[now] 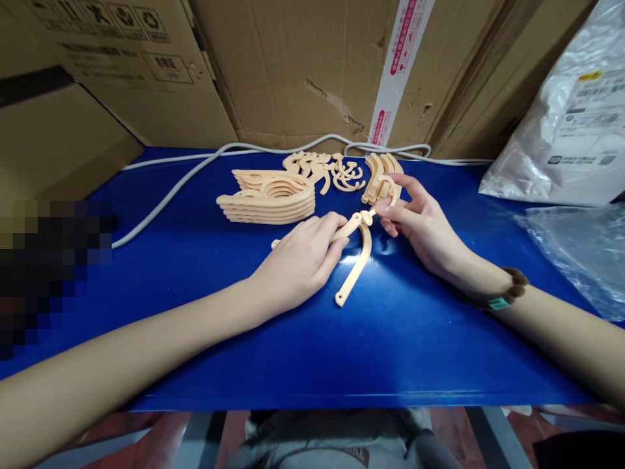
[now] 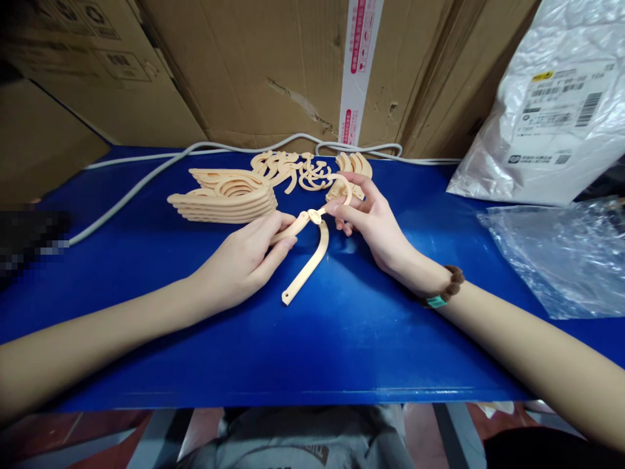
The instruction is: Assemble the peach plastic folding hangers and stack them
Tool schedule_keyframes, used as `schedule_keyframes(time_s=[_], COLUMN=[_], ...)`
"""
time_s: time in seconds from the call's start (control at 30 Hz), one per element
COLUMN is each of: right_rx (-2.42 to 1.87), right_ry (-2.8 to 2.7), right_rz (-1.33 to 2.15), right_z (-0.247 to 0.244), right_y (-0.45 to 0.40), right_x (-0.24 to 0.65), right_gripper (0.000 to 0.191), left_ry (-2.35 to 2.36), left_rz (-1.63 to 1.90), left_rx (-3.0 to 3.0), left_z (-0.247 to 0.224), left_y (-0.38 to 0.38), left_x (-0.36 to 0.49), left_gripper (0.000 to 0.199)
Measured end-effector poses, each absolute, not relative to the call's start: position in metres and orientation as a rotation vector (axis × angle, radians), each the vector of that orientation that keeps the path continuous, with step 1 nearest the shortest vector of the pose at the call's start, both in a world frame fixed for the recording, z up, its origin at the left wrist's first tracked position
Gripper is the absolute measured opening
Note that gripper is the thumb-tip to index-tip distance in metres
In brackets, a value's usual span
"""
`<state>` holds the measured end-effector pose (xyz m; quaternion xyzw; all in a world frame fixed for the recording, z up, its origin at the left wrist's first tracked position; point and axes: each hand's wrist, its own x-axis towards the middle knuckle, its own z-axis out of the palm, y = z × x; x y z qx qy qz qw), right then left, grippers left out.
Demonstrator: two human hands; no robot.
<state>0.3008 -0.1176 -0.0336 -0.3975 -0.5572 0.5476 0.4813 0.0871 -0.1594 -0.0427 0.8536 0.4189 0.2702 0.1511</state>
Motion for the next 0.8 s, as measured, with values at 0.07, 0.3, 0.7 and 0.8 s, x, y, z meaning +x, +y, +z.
schedule_keyframes(time_s=[0.07, 0.3, 0.7, 0.8], right_rx=[-0.958, -0.936, -0.912, -0.912], right_ry=[-1.382, -1.468, -1.590, -1.596], right_rz=[1.346, 1.365, 1.438, 1.464], right_z=[-0.034, -0.033, -0.031, -0.030], right_y=[-0.117, -0.118, -0.116, -0.115], right_x=[0.302, 0.306, 0.310, 0.311], right_gripper=[0.053, 0.066, 0.063, 0.064], left_ry=[1.218, 1.222, 1.082, 1.048], left_rz=[0.744, 0.729, 0.790, 0.805], left_rx=[2.477, 2.616, 2.658, 2.638], left_z=[-0.043, -0.044, -0.045, -0.044], left_y=[-0.159, -0.157, -0.156, -0.156], left_x=[0.087, 0.085, 0.084, 0.084], left_gripper=[0.021, 0.020, 0.020, 0.021])
